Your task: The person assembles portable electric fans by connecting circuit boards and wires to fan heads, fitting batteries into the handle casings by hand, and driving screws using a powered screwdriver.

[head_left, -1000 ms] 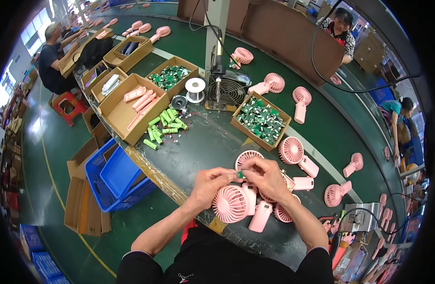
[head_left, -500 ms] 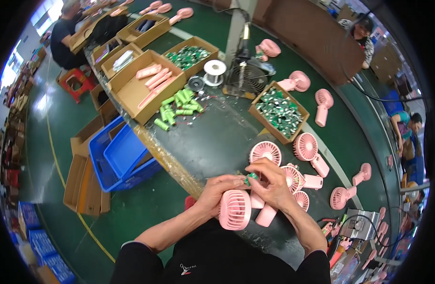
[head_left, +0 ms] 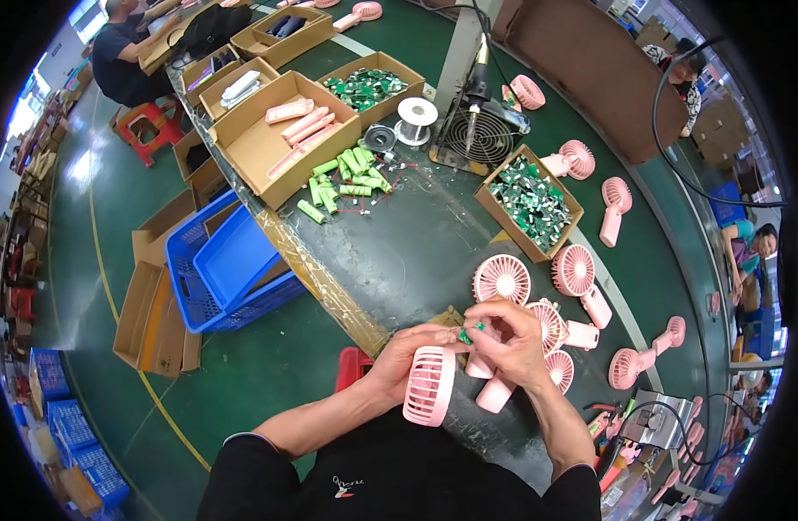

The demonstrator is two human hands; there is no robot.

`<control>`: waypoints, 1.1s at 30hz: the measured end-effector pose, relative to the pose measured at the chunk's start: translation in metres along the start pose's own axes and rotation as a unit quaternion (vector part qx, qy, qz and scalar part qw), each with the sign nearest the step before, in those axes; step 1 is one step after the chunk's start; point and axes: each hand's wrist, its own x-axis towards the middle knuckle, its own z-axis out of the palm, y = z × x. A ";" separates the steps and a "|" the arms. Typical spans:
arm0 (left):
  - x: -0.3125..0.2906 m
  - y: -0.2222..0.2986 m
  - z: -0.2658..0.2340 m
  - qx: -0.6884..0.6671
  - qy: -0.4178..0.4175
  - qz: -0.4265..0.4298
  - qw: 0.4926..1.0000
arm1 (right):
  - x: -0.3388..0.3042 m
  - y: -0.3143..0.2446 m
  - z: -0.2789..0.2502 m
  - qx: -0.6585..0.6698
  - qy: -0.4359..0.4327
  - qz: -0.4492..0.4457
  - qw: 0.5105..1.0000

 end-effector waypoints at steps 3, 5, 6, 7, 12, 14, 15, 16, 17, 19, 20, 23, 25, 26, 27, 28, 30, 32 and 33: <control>-0.004 0.000 0.003 -0.014 0.003 -0.004 1.000 | -0.002 0.002 0.003 0.020 0.007 -0.013 1.000; -0.006 0.004 -0.002 0.000 0.024 -0.014 1.000 | -0.003 0.008 0.001 0.037 -0.007 0.021 0.999; -0.004 0.005 -0.005 -0.005 0.005 -0.017 1.000 | -0.001 0.000 0.003 0.052 -0.003 0.037 0.998; -0.003 0.006 -0.006 0.002 0.014 -0.011 1.000 | 0.002 -0.007 0.006 0.066 0.002 0.052 0.996; 0.003 0.008 0.002 0.075 0.025 0.028 0.996 | 0.000 0.005 0.000 0.068 0.000 0.054 0.996; 0.002 0.011 0.001 0.100 -0.014 0.008 0.995 | -0.004 0.006 -0.003 0.040 -0.007 0.045 0.998; 0.002 0.008 0.007 0.109 0.001 0.029 0.994 | -0.005 0.006 -0.004 0.005 -0.007 0.023 1.000; 0.002 0.009 0.008 0.146 0.012 0.028 0.989 | -0.005 0.007 -0.001 -0.016 0.017 -0.019 1.000; 0.002 0.011 0.011 0.141 0.016 0.032 0.989 | -0.005 0.008 -0.001 0.043 -0.002 0.039 0.998; 0.000 0.010 -0.002 0.133 0.008 0.046 0.990 | -0.002 0.004 0.004 0.058 -0.001 -0.010 0.998; 0.001 0.010 -0.004 0.128 0.008 0.038 0.991 | -0.003 0.002 0.005 0.097 0.007 0.005 0.995; 0.000 0.008 0.005 0.119 0.024 0.038 0.992 | -0.006 -0.005 0.004 0.091 0.019 0.005 0.996; 0.000 0.007 0.007 0.120 0.023 0.037 0.992 | -0.006 0.000 0.004 0.069 0.027 -0.019 0.997; 0.000 0.006 0.008 0.121 0.032 0.042 0.991 | -0.007 0.003 0.004 0.050 0.031 -0.039 0.998; 0.000 0.005 0.008 0.121 0.041 0.048 0.991 | -0.007 -0.003 0.003 0.036 0.028 -0.031 0.998; 0.000 0.007 0.002 0.095 0.010 0.032 0.995 | -0.007 -0.004 0.004 0.035 0.030 -0.033 0.998; 0.002 0.005 0.004 0.099 -0.003 0.039 0.994 | -0.009 -0.003 0.008 0.017 0.077 -0.017 0.997; 0.006 0.001 0.001 0.115 -0.029 0.063 0.991 | -0.012 0.000 0.009 -0.001 0.093 -0.016 0.995; 0.009 -0.002 0.003 0.155 0.000 0.094 0.983 | -0.014 0.000 0.008 -0.021 0.110 -0.016 0.994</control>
